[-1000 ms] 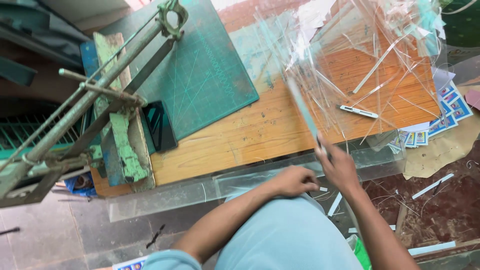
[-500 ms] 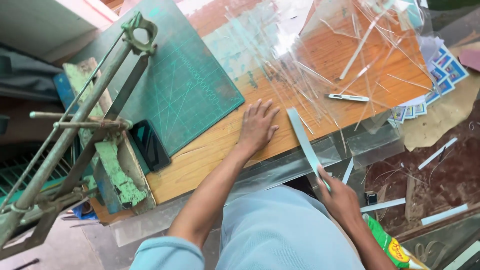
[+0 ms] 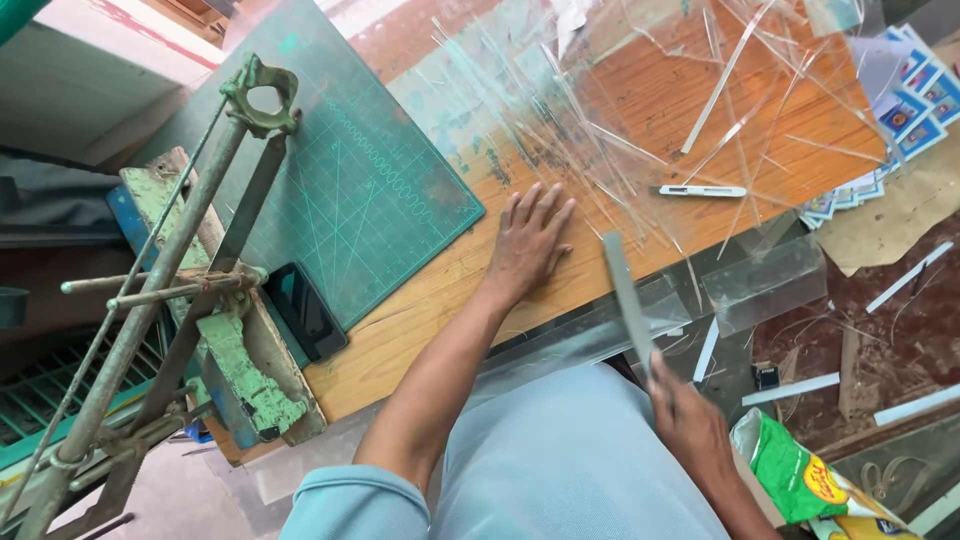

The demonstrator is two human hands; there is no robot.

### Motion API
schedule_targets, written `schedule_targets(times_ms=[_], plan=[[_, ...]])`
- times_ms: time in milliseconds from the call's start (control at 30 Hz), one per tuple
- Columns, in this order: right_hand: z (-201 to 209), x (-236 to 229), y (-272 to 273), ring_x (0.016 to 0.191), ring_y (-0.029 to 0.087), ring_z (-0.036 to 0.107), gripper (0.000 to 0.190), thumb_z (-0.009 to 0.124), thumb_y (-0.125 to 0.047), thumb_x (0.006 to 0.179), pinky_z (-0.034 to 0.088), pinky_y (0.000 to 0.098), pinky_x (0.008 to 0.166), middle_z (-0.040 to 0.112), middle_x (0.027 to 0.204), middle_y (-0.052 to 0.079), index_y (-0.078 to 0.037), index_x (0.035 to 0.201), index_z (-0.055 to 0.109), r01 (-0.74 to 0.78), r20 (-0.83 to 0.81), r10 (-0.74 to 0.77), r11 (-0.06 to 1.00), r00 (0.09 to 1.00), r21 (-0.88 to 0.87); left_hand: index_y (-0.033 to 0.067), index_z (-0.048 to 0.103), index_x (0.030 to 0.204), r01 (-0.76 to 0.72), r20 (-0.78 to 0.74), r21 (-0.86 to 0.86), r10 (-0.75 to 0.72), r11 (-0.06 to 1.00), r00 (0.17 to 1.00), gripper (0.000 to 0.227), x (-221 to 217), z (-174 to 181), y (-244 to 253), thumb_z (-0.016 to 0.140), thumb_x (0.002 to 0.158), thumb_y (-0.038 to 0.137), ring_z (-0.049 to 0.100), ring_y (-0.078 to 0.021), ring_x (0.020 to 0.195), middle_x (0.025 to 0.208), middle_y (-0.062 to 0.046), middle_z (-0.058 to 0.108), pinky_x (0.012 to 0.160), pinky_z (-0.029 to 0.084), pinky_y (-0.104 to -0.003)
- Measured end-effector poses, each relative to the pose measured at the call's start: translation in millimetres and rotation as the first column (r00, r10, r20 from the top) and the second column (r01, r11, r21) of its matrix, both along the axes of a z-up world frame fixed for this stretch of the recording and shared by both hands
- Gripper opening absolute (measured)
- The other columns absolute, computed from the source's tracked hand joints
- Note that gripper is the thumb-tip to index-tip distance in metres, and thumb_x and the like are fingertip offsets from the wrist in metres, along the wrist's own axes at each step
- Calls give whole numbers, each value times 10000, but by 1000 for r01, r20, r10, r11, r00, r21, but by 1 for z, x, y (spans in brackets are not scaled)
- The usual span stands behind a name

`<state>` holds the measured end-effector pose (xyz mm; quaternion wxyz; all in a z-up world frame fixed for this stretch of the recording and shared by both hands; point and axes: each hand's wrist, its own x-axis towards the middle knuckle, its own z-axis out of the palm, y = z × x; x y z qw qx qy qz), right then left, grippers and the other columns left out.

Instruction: Measuring and cutting sheets of printed labels using a ruler and a utility knife.

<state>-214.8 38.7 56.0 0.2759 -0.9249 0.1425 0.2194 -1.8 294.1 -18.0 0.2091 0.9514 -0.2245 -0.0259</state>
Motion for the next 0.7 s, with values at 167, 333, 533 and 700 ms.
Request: schedule_targets(times_ms=[167,333,533,700], plan=[[4,22,7,1004,399,703,466,611,-283,985,556,441,831,715,1177,202,-243,1449,583,43,148,-52,997,988,63,195,545,1438,116,110,75,-124,990,986,581,17,-19,-12,706,896,331,371,-299,1456,1532,-67,468,1232,239,-523],[20,-1,-8,974,381,719,459,625,-296,958,564,432,799,725,1169,178,-248,1414,606,46,141,-56,996,988,74,236,620,1303,219,129,75,-227,973,965,409,36,-7,-16,702,906,290,494,-262,1335,1403,-45,574,1163,354,-485],[4,11,-3,808,351,720,517,645,-346,922,567,463,717,724,893,123,-333,1436,590,-32,8,33,992,999,-124,173,607,1326,204,48,-50,-202,978,978,520,47,3,-17,746,846,318,548,-270,1218,1285,-42,606,1071,413,-450],[-8,75,-1,832,397,696,485,613,-372,979,557,489,724,726,924,151,-348,1462,586,-93,57,102,985,993,-144,141,544,1423,118,155,-94,-102,989,983,664,53,7,-18,753,802,255,509,-282,1290,1405,-86,553,1081,399,-448]])
